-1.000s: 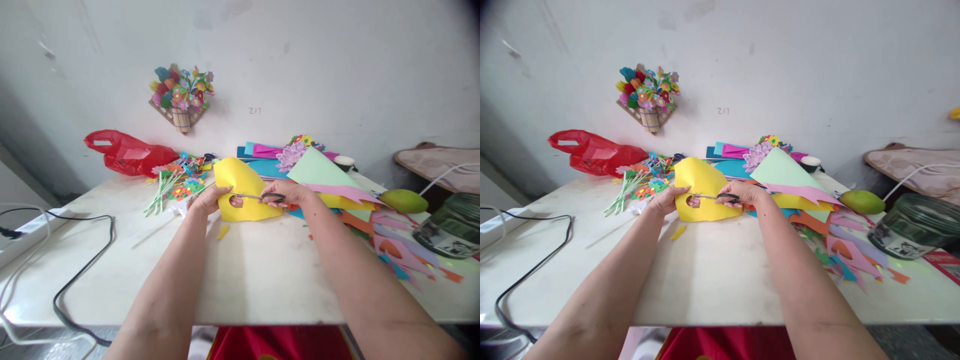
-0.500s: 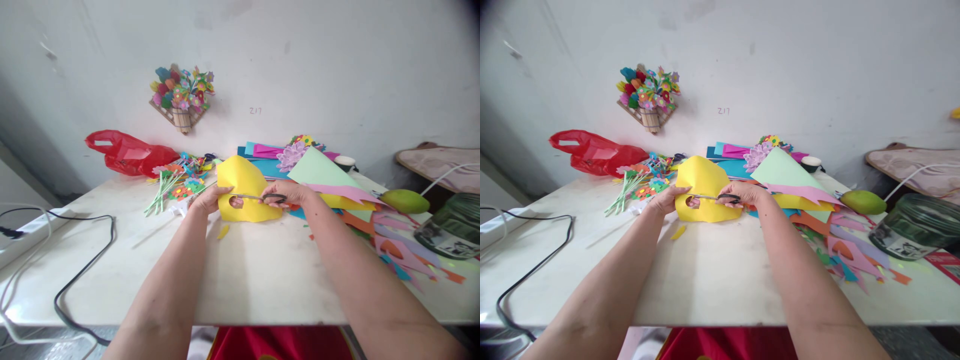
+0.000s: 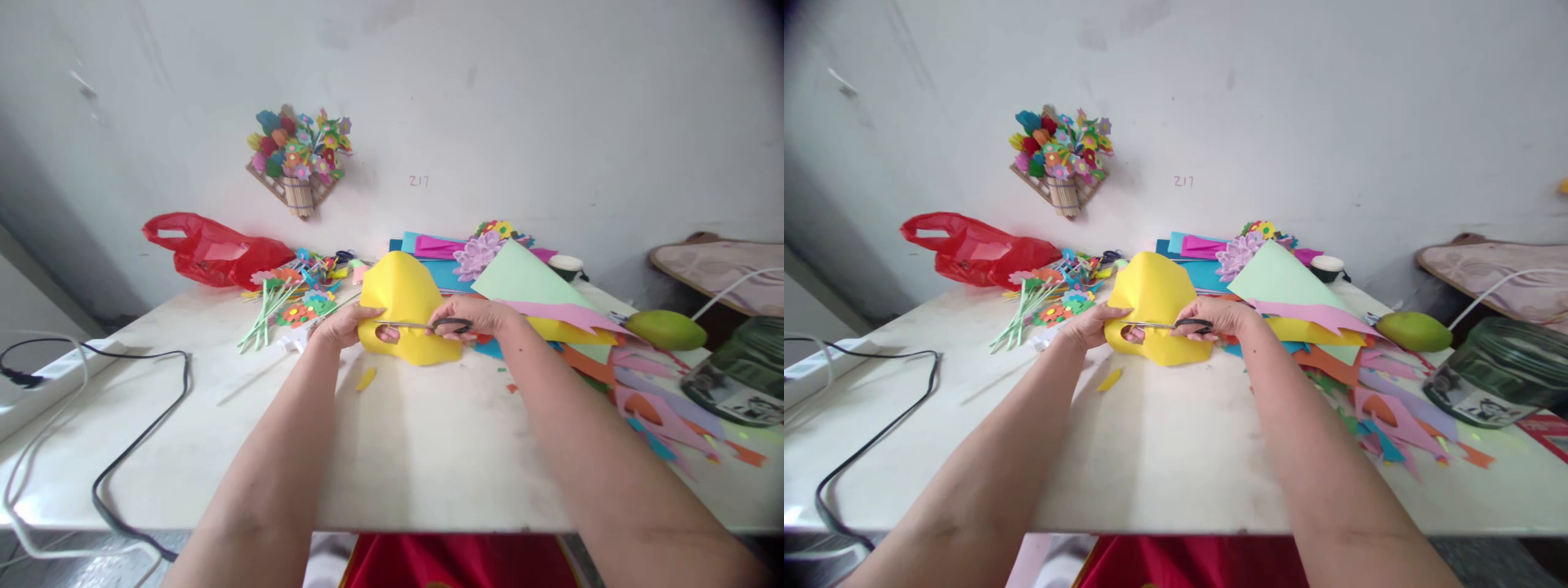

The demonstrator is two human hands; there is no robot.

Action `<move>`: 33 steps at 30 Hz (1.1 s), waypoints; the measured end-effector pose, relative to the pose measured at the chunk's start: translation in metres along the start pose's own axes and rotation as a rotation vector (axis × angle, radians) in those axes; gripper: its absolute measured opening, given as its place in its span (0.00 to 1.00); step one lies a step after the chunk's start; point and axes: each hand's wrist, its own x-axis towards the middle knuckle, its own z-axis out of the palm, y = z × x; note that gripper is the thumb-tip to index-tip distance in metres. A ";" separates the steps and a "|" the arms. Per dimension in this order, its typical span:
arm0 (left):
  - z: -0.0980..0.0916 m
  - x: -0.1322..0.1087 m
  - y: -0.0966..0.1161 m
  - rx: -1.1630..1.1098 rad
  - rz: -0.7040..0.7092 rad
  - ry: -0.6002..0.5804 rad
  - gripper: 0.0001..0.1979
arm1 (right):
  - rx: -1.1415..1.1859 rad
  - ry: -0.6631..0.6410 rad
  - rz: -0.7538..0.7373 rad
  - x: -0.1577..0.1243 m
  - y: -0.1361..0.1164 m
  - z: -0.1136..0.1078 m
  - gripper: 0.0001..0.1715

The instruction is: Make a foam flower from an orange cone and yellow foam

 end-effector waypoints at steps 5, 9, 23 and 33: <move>0.006 -0.002 0.002 0.027 0.000 0.009 0.19 | 0.001 0.000 0.005 -0.002 -0.002 0.001 0.15; 0.010 -0.002 0.004 0.046 0.000 0.026 0.19 | -0.059 0.021 -0.002 -0.003 -0.007 0.004 0.16; 0.003 0.001 -0.010 -0.031 0.285 0.295 0.14 | -0.007 0.020 -0.026 -0.006 -0.001 0.003 0.14; 0.014 0.004 -0.022 -0.282 0.424 0.475 0.21 | 0.133 0.258 -0.152 -0.008 -0.001 0.017 0.15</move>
